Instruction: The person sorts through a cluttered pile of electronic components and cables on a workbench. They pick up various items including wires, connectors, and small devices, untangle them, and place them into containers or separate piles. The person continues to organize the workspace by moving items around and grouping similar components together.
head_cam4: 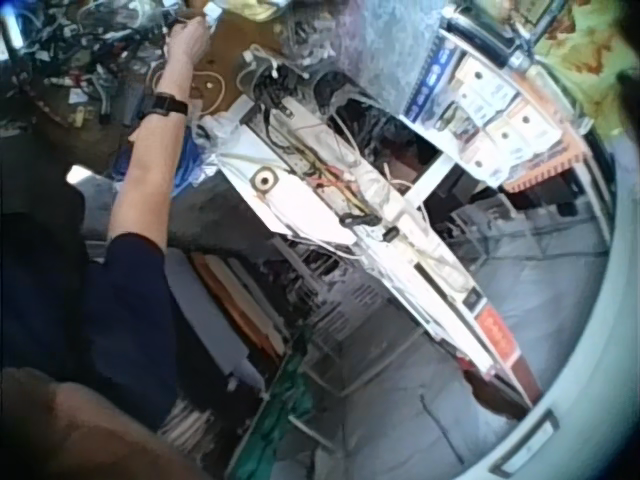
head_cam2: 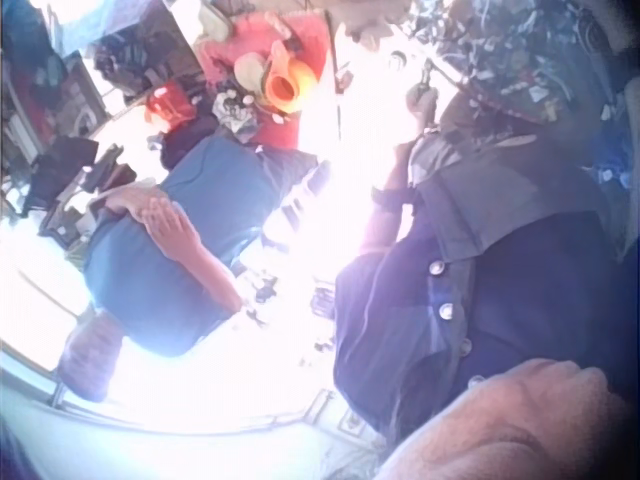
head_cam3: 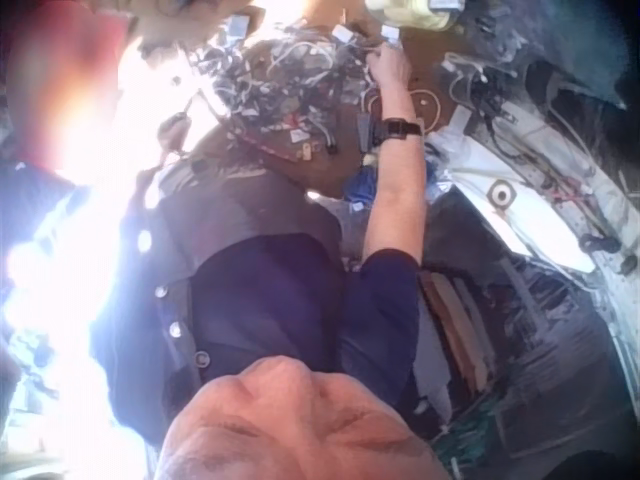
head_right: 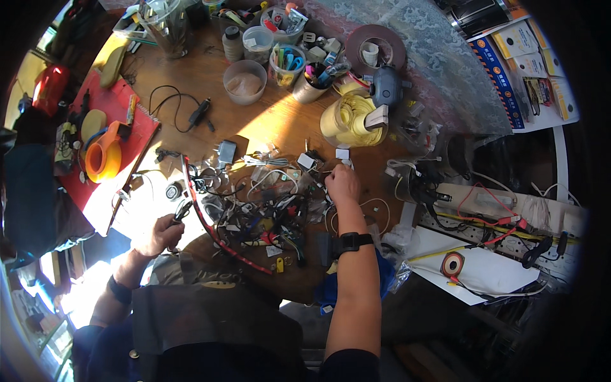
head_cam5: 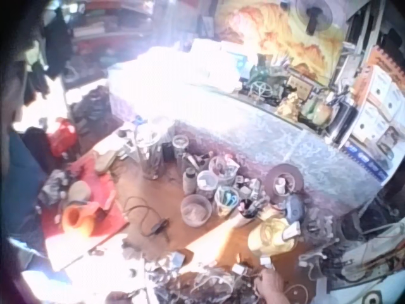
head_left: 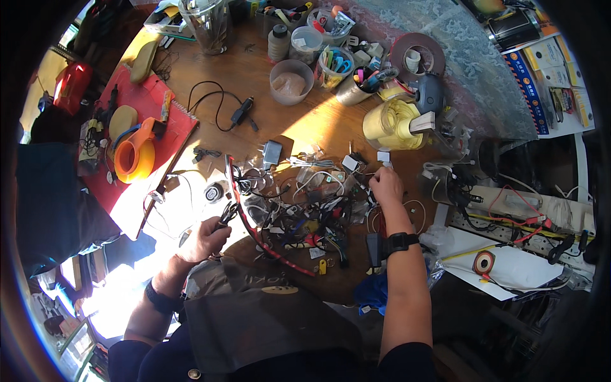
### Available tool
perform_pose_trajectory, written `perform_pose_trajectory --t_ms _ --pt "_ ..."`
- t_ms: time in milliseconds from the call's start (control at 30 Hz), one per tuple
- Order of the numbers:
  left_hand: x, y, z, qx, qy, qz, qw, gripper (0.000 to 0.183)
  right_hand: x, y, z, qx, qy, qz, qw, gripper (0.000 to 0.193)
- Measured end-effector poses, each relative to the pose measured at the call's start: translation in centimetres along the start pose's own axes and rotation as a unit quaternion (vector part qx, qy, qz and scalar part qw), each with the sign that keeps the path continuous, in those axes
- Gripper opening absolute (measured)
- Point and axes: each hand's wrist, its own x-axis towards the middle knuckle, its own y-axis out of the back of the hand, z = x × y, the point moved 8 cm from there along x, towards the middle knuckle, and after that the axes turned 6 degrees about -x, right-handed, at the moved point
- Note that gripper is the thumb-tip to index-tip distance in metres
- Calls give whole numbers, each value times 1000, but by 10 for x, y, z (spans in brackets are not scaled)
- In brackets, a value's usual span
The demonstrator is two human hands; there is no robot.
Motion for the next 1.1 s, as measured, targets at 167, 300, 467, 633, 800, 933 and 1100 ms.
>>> perform_pose_trajectory --t_ms 167,300,467,633,800,933,1100 --pt "-7 -2 18 -161 -84 -98 979 31 -33 64 0 228 61 218 947 9" --pt "-6 -6 28 -216 -95 -100 967 32 -49 61 4 304 2 229 925 9" --pt "-4 -15 19 -205 -62 -92 973 30 -35 20 13 259 -81 154 950 16" --pt "-6 -11 16 -141 -65 -96 983 30 -4 2 12 119 -89 137 979 19" --pt "-5 -9 22 -140 -80 -104 981 35 20 -14 15 58 -59 61 995 17" --pt "1 -17 4 -361 36 -142 921 33 3 17 7 191 -51 138 970 11" --pt "1 -30 13 -442 35 -234 866 40 -54 89 -27 526 24 217 822 2"
